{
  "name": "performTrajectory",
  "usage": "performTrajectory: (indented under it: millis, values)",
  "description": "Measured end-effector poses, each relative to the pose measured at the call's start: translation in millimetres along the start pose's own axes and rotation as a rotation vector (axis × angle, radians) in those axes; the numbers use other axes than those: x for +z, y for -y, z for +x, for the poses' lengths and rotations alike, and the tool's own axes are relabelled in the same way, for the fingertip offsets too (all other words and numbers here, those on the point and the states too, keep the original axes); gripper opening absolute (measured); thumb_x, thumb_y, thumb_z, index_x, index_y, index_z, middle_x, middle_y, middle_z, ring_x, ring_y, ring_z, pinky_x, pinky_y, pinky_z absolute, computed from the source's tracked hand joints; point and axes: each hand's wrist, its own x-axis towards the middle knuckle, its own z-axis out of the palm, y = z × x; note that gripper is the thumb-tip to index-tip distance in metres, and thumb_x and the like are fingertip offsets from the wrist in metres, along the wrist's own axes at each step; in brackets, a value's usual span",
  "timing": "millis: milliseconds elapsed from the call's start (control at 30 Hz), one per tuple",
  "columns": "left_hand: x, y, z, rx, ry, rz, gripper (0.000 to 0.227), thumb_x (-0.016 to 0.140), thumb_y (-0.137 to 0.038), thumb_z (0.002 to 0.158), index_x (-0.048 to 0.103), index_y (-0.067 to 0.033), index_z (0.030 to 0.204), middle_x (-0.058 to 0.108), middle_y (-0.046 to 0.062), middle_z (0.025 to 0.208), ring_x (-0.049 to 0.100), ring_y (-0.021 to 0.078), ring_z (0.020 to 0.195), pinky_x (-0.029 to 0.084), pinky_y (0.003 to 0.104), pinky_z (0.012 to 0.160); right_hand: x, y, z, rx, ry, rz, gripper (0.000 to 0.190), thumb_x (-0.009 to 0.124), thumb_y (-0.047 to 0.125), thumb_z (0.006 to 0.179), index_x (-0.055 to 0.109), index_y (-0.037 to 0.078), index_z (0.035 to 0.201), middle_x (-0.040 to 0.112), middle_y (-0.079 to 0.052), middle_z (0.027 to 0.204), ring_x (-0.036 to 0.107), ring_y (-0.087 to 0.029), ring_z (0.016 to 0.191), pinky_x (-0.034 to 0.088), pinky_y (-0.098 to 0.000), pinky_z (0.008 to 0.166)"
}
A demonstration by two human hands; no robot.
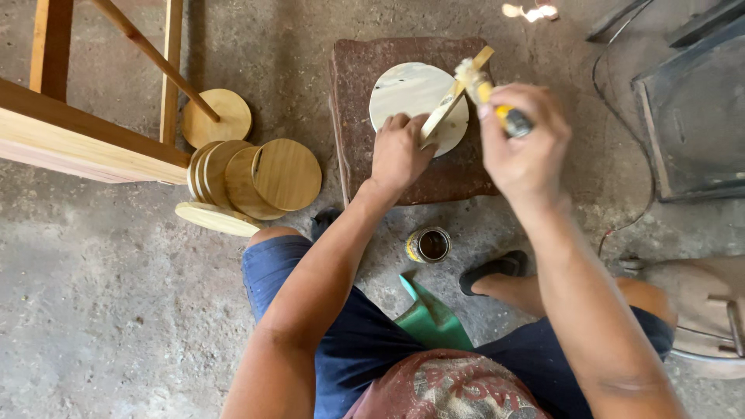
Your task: The person applies a wood stain to multiple round wooden discs using a brush. They repeatedly dip the brush into a can, coat each disc on both sides, and set the finished pieces aside on the floor.
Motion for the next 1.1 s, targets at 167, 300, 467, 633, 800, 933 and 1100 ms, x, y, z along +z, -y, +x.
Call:
performTrajectory:
  millis: [167, 300, 467, 633, 800, 933, 1100]
  values:
    - [10.4, 4.7, -5.1, -0.084, -0.002, 0.021, 0.017, 0.078, -0.017, 0.078, 0.075, -0.0063, 0.09, 0.066, 0.014, 0.081, 0.065, 0.0364, 0.082, 0.054, 0.047, 0.075, -4.2, 11.7, -5.8, -0.125, 0.086, -0.052, 0.013, 0.077, 0.0, 0.097, 0.067, 0.002, 0.106, 0.072, -0.015, 0.109, 0.071, -0.029, 0.102, 0.059, -0.042, 0.091]
    - [-2.0, -3.8, 1.0, -0.03, -0.035, 0.006, 0.016, 0.079, -0.014, 0.08, 0.067, -0.0032, 0.076, 0.064, 0.015, 0.078, 0.064, 0.0368, 0.082, 0.054, 0.048, 0.074, -19.1, 17.4, 13.2, -0.039, 0.008, 0.058, 0.013, 0.077, 0.0, 0.105, 0.067, 0.002, 0.112, 0.073, -0.014, 0.114, 0.074, -0.026, 0.105, 0.062, -0.0364, 0.088]
    - [-22.8, -16.6, 5.0, 0.024, -0.055, -0.025, 0.012, 0.077, -0.01, 0.074, 0.067, -0.0032, 0.076, 0.065, 0.014, 0.08, 0.064, 0.0362, 0.082, 0.055, 0.047, 0.074, -16.2, 31.7, 20.6, -0.094, 0.105, 0.075, 0.011, 0.075, 0.001, 0.102, 0.066, 0.005, 0.108, 0.073, -0.013, 0.105, 0.073, -0.025, 0.099, 0.06, -0.0358, 0.089]
    - [-37.1, -7.1, 1.3, 0.073, 0.021, -0.093, 0.015, 0.079, -0.012, 0.077, 0.07, -0.0029, 0.085, 0.068, 0.014, 0.085, 0.066, 0.0357, 0.087, 0.055, 0.045, 0.077, -17.6, 12.4, 10.4, 0.161, 0.184, 0.305, 0.007, 0.07, 0.005, 0.107, 0.066, 0.004, 0.112, 0.075, -0.011, 0.107, 0.074, -0.021, 0.096, 0.06, -0.0303, 0.084]
    - [-55.8, 8.3, 14.7, 0.129, 0.153, -0.065, 0.019, 0.084, -0.014, 0.076, 0.069, -0.0023, 0.081, 0.067, 0.014, 0.084, 0.065, 0.0367, 0.088, 0.054, 0.046, 0.082, -37.8, -34.7, 24.9, 0.29, 0.152, 0.062, 0.007, 0.077, 0.005, 0.104, 0.073, 0.002, 0.109, 0.076, -0.011, 0.098, 0.073, -0.017, 0.088, 0.058, -0.0307, 0.079]
    - [-68.2, 18.1, 12.2, 0.199, 0.208, -0.072, 0.022, 0.084, -0.012, 0.073, 0.073, -0.0038, 0.09, 0.067, 0.013, 0.088, 0.064, 0.0359, 0.09, 0.054, 0.046, 0.084, -38.4, -9.3, 20.8, 0.317, 0.094, 0.009, 0.006, 0.073, 0.002, 0.103, 0.071, 0.002, 0.109, 0.077, -0.01, 0.107, 0.077, -0.013, 0.096, 0.063, -0.0271, 0.084]
    - [-73.0, 16.0, 11.0, 0.166, 0.254, -0.065, 0.022, 0.083, -0.008, 0.073, 0.076, -0.0066, 0.094, 0.067, 0.011, 0.089, 0.064, 0.0349, 0.093, 0.054, 0.043, 0.084, -37.8, 48.0, -9.2, 0.16, 0.055, 0.175, 0.009, 0.075, 0.0, 0.101, 0.069, -0.001, 0.107, 0.074, -0.014, 0.098, 0.073, -0.017, 0.088, 0.058, -0.0312, 0.078]
